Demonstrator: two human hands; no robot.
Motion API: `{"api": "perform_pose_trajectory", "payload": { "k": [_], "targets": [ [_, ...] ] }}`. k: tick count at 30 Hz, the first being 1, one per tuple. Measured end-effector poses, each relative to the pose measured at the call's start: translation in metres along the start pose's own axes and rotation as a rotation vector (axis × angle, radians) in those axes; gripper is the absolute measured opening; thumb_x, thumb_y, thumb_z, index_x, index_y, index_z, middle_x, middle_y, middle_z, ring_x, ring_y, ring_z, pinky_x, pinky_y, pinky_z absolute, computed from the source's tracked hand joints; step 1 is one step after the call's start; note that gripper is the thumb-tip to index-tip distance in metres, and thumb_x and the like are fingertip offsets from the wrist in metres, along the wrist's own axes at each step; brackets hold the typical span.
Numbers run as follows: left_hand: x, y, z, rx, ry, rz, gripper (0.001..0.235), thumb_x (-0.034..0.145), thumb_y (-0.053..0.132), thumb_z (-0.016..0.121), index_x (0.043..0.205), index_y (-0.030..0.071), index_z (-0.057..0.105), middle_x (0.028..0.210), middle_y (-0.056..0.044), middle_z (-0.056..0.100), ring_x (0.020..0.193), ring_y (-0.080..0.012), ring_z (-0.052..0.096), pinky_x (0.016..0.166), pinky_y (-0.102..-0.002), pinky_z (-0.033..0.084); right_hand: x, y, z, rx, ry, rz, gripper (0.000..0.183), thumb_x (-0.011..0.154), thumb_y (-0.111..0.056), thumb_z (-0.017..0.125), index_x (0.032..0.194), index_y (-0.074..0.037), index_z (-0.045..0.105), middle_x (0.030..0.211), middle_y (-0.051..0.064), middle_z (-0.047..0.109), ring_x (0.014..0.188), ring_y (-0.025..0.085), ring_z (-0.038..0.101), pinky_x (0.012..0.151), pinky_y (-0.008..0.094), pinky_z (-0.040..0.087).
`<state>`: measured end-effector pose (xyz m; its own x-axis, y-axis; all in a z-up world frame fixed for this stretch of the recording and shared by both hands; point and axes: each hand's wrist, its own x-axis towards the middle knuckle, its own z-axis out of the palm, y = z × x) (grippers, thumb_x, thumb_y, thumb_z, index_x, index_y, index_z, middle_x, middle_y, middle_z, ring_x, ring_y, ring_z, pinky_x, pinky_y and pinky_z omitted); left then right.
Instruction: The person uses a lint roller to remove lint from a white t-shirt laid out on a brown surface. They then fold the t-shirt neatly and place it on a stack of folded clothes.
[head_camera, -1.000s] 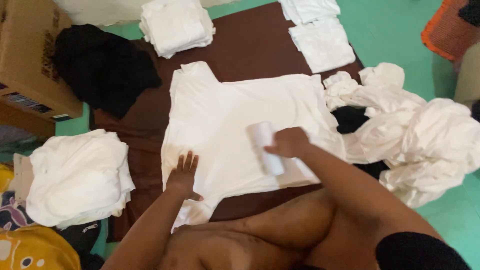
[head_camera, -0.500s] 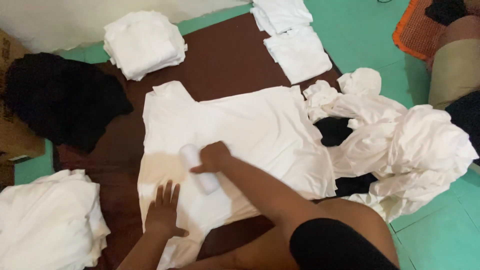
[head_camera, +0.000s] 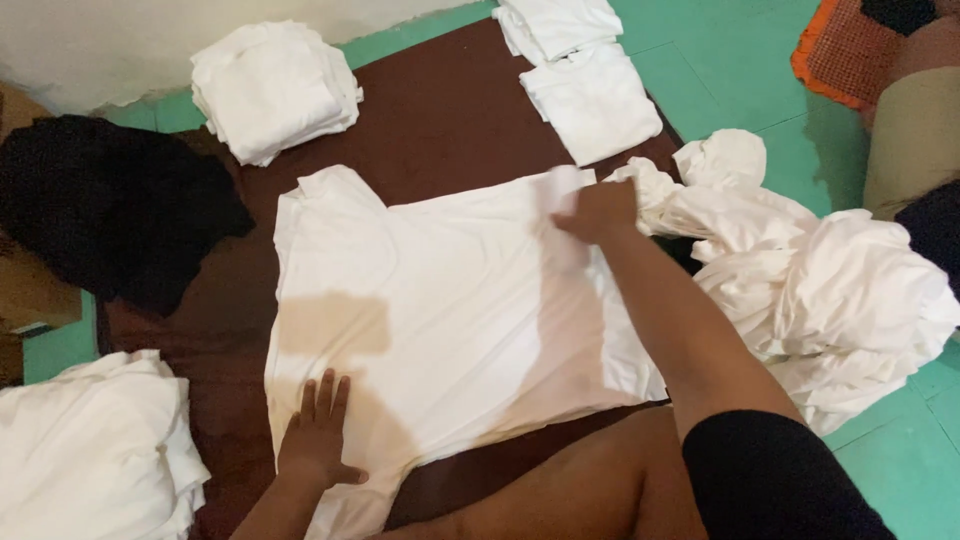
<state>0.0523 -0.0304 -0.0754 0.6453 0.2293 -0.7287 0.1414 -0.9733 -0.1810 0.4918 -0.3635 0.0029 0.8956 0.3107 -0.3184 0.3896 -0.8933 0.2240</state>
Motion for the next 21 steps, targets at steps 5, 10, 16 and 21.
{"api": "perform_pose_trajectory", "payload": {
  "k": [5, 10, 16, 21],
  "targets": [
    [-0.011, 0.004, -0.016, 0.036, -0.023, -0.016, 0.164, 0.072, 0.08, 0.092, 0.161, 0.013, -0.027, 0.171, -0.012, -0.034, 0.159, -0.0386, -0.019, 0.122, -0.046, 0.027, -0.015, -0.113, 0.024, 0.213, 0.163, -0.389, 0.087, 0.079, -0.091, 0.03, 0.076, -0.014, 0.071, 0.077, 0.01, 0.073, 0.077, 0.035, 0.07, 0.073, 0.052, 0.044],
    [0.0, -0.005, 0.008, 0.007, 0.012, -0.006, 0.167, 0.069, 0.083, 0.095, 0.162, 0.015, -0.027, 0.171, -0.01, -0.034, 0.159, -0.0375, -0.021, 0.123, -0.047, 0.024, -0.097, -0.197, 0.005, 0.224, 0.061, -0.748, 0.08, 0.079, -0.084, 0.043, 0.101, -0.014, 0.076, 0.106, 0.012, 0.075, 0.099, 0.037, 0.069, 0.093, 0.054, 0.042],
    [-0.01, 0.001, -0.013, -0.043, -0.073, -0.02, 0.162, 0.076, 0.075, 0.094, 0.161, 0.015, -0.03, 0.169, -0.009, -0.04, 0.159, -0.0365, -0.025, 0.124, -0.049, 0.022, -0.06, -0.148, 0.085, 0.227, 0.163, -0.936, 0.074, 0.07, -0.085, 0.054, 0.067, -0.013, 0.072, 0.071, 0.005, 0.072, 0.074, 0.032, 0.069, 0.079, 0.05, 0.046],
    [-0.012, 0.003, -0.017, -0.013, -0.048, -0.008, 0.162, 0.074, 0.077, 0.092, 0.161, 0.013, -0.028, 0.169, -0.013, -0.037, 0.158, -0.0381, -0.023, 0.124, -0.048, 0.021, 0.016, 0.002, 0.078, 0.071, -0.152, -0.301, 0.093, 0.064, -0.1, 0.038, 0.099, -0.023, 0.076, 0.117, 0.005, 0.074, 0.118, 0.028, 0.066, 0.102, 0.041, 0.044]
  ]
}}
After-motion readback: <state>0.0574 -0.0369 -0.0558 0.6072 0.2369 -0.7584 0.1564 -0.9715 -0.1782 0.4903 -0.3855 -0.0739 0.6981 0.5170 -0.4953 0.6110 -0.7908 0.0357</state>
